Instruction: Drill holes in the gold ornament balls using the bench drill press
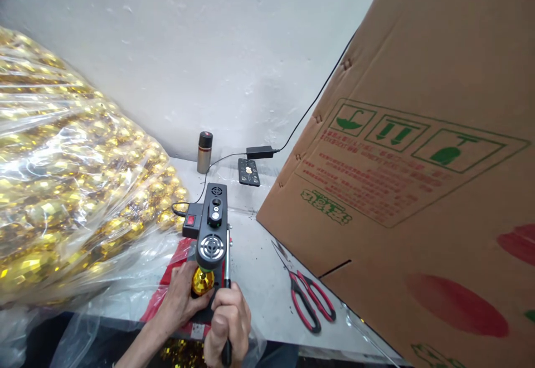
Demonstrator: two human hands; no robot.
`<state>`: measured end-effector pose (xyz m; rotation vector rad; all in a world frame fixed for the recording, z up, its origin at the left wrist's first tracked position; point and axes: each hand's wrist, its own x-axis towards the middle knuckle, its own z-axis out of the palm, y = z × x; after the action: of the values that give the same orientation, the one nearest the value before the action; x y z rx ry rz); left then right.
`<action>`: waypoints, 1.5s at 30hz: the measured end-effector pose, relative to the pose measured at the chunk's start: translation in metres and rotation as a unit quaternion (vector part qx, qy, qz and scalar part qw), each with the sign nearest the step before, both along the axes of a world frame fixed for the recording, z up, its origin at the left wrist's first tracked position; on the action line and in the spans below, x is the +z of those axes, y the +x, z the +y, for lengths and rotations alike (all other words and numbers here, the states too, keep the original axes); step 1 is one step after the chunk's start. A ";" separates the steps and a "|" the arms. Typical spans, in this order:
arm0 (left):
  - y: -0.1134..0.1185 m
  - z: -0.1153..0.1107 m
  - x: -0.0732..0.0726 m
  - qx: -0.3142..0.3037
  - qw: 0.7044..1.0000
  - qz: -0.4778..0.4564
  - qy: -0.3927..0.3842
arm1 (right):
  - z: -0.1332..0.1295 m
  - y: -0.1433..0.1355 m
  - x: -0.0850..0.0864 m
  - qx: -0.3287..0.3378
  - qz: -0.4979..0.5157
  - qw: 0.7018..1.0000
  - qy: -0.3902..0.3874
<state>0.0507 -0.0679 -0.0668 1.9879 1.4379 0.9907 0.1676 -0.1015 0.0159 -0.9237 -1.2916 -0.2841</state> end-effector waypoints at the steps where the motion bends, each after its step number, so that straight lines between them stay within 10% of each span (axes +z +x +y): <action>1: 0.000 0.000 0.000 0.000 1.000 0.000 0.002 | -0.001 0.000 -0.001 -0.004 0.000 1.000 0.002; 22: -0.003 0.003 0.010 -0.002 0.999 0.018 -0.034 | -0.007 0.013 -0.026 0.022 -0.107 0.993 -0.037; 32: -0.018 -0.019 -0.024 -0.026 0.997 0.034 0.066 | -0.011 0.017 0.060 0.097 0.022 0.987 -0.129; 36: -0.048 -0.031 -0.039 -0.057 0.983 0.070 0.160 | -0.008 0.012 0.062 0.098 0.012 0.989 -0.106; 45: -0.077 0.042 0.033 0.155 0.973 0.115 0.129 | -0.009 0.012 0.041 0.105 -0.008 0.993 -0.055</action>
<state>-0.0262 -0.0254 -0.0343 2.1623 1.8731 1.1582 0.1792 -0.1106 0.0569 -0.8701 -1.4171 -0.0562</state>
